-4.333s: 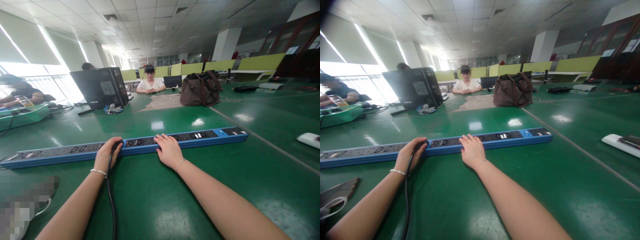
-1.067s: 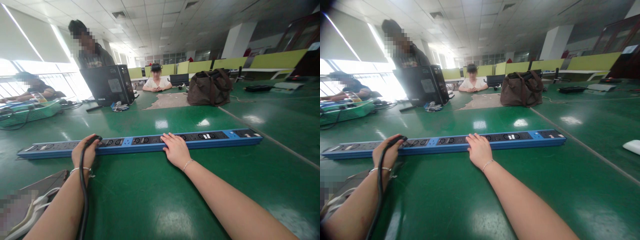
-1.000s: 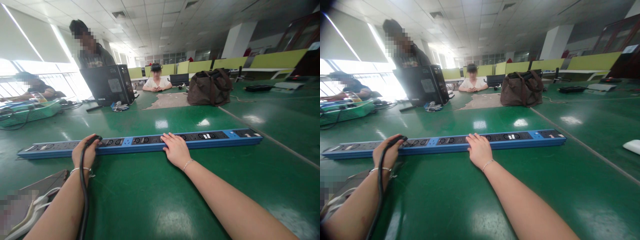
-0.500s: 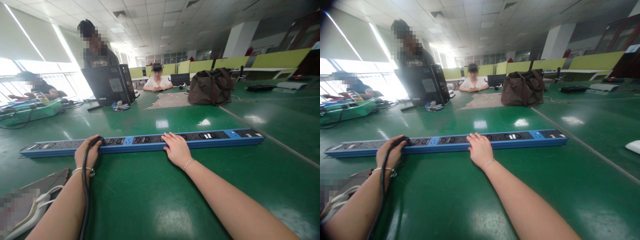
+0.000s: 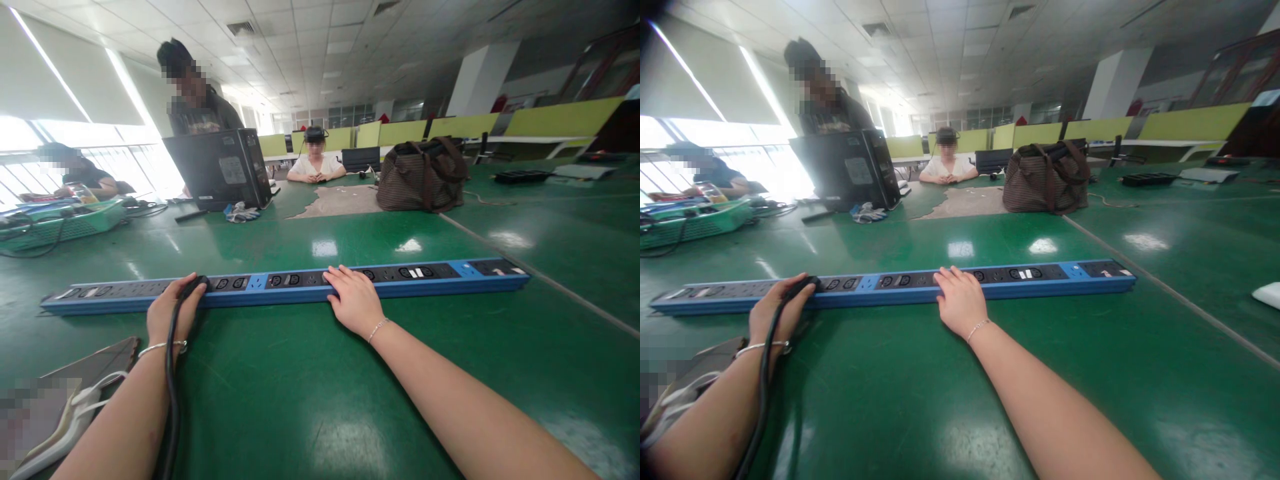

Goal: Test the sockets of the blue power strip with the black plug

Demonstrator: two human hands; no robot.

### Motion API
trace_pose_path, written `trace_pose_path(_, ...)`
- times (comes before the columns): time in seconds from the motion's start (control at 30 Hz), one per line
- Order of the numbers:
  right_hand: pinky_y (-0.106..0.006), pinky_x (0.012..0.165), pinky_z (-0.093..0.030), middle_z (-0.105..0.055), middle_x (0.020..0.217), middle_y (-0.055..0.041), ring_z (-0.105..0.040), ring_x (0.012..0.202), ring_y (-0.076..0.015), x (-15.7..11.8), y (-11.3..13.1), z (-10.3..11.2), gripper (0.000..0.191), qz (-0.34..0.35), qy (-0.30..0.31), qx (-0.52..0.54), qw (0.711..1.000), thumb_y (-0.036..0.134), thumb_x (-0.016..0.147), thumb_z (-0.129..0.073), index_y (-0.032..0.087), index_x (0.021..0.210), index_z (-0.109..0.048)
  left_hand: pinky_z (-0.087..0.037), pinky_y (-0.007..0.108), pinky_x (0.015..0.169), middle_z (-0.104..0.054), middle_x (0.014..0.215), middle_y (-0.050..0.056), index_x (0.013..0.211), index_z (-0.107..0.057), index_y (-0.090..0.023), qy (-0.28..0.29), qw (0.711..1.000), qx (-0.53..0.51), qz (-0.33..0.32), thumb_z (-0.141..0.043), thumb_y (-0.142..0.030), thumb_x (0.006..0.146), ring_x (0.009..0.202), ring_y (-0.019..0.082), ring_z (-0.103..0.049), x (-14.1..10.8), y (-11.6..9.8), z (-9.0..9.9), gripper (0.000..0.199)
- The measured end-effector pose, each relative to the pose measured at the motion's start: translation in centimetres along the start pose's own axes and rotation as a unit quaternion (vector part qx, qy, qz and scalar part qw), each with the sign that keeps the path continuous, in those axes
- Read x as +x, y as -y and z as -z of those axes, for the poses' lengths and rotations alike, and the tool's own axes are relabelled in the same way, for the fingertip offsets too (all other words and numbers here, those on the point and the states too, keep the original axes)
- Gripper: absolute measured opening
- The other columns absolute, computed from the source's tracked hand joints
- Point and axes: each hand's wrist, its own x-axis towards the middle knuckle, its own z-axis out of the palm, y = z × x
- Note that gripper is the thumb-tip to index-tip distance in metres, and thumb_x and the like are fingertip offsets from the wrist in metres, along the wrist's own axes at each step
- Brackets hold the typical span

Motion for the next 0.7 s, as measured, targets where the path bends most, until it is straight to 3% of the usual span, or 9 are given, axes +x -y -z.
trace_pose_path(0.27,-0.041,0.104,-0.029,-0.051,0.134,-0.0039,-0.041,0.126,-0.0226,-0.02,0.01,-0.09,0.045,-0.002,-0.006,-0.001,1.0,0.022,0.079,-0.053,0.019,0.124,-0.055,-0.045,0.042,0.086,-0.067,0.108,0.005,0.112,-0.061,-0.033,0.011,0.999,0.038,0.024,-0.051,-0.059,0.073,0.104,0.028,-0.059,0.6,-0.26,0.01,0.047)
trace_pose_path(0.7,-0.041,0.103,-0.029,-0.051,0.133,-0.0041,-0.041,0.126,-0.0218,-0.04,0.05,-0.19,0.045,0.0,-0.012,-0.002,1.0,0.022,0.079,-0.054,0.021,0.124,-0.055,-0.047,0.04,0.079,-0.067,0.105,0.008,0.119,-0.055,-0.031,0.01,0.997,0.079,-0.004,-0.044,-0.057,0.079,0.09,0.027,-0.063,-0.26,-0.19,-0.01,0.049)
